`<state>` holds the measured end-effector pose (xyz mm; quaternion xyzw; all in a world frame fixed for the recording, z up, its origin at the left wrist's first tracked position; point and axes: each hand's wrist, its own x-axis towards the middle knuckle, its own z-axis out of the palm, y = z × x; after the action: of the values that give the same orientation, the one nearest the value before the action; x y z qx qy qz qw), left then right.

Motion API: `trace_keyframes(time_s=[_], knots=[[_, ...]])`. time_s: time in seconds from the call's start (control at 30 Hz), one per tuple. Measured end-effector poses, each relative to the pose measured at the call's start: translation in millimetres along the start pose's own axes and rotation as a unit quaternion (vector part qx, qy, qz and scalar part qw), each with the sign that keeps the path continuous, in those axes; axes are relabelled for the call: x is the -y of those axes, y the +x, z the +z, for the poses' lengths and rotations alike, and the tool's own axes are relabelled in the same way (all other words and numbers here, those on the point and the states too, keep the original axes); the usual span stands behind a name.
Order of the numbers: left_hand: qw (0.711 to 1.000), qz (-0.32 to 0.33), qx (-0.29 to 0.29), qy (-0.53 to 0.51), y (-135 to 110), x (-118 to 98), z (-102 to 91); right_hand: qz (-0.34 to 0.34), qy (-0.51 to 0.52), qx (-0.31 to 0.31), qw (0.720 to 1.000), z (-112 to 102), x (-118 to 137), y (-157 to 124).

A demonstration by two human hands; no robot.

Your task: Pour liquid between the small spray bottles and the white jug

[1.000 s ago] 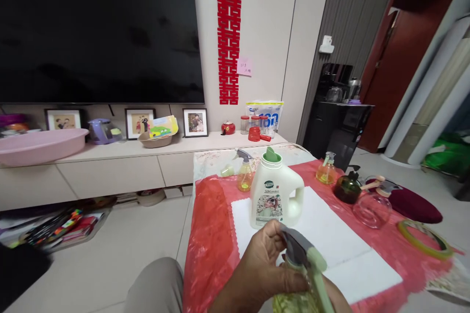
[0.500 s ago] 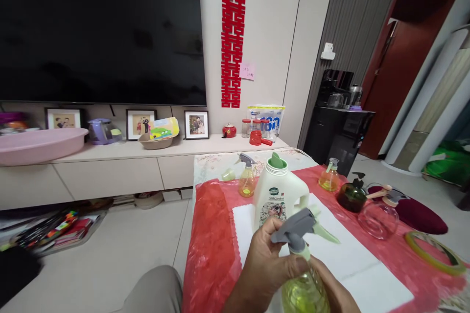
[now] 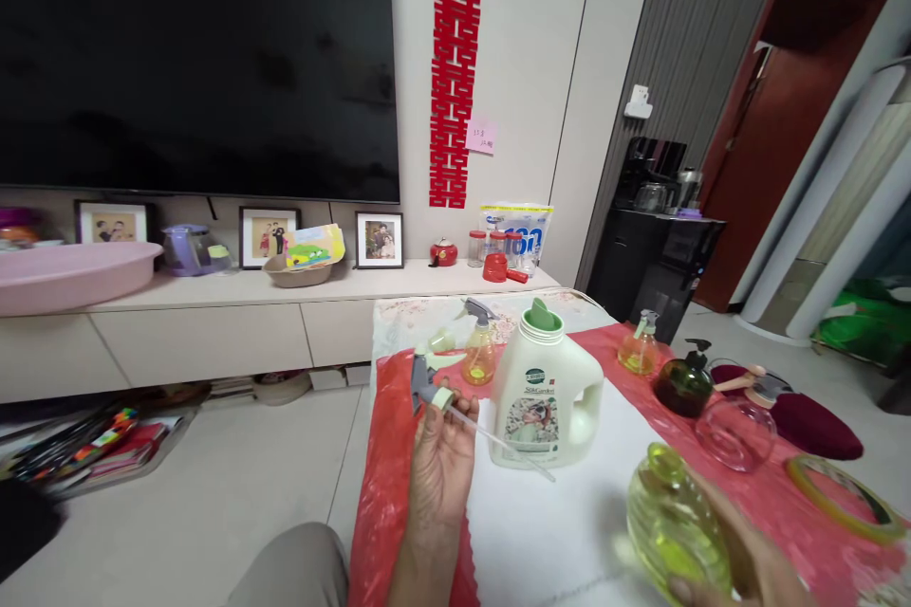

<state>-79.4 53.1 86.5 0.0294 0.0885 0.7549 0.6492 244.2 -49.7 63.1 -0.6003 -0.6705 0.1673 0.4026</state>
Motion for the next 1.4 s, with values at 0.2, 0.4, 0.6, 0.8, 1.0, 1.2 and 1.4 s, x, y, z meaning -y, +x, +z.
trace_keyframes(time_s=[0.2,0.4,0.6,0.8,1.0,1.2,1.4], knots=[[0.997,-0.050,-0.047,0.032,5,19,-24.3,-0.054,-0.141,-0.028,0.988,-44,41,73],[0.997,-0.054,-0.025,0.040,9,18,-36.1,-0.236,-0.244,-0.054,0.939,-56,102,142],[0.997,-0.059,-0.025,0.053,13,15,-45.0,-0.345,-0.320,-0.040,0.881,-51,116,182],[0.995,-0.062,-0.035,0.065,13,15,-45.7,-0.366,-0.366,-0.014,0.856,-48,124,198],[0.996,-0.062,-0.013,0.070,12,18,-47.1,-0.361,-0.383,0.006,0.850,-49,133,204],[0.996,-0.066,-0.014,0.066,12,20,-49.8,-0.363,-0.403,0.017,0.840,-48,138,209],[0.995,-0.071,-0.008,0.068,13,21,-53.3,-0.368,-0.422,0.010,0.828,-49,143,211]])
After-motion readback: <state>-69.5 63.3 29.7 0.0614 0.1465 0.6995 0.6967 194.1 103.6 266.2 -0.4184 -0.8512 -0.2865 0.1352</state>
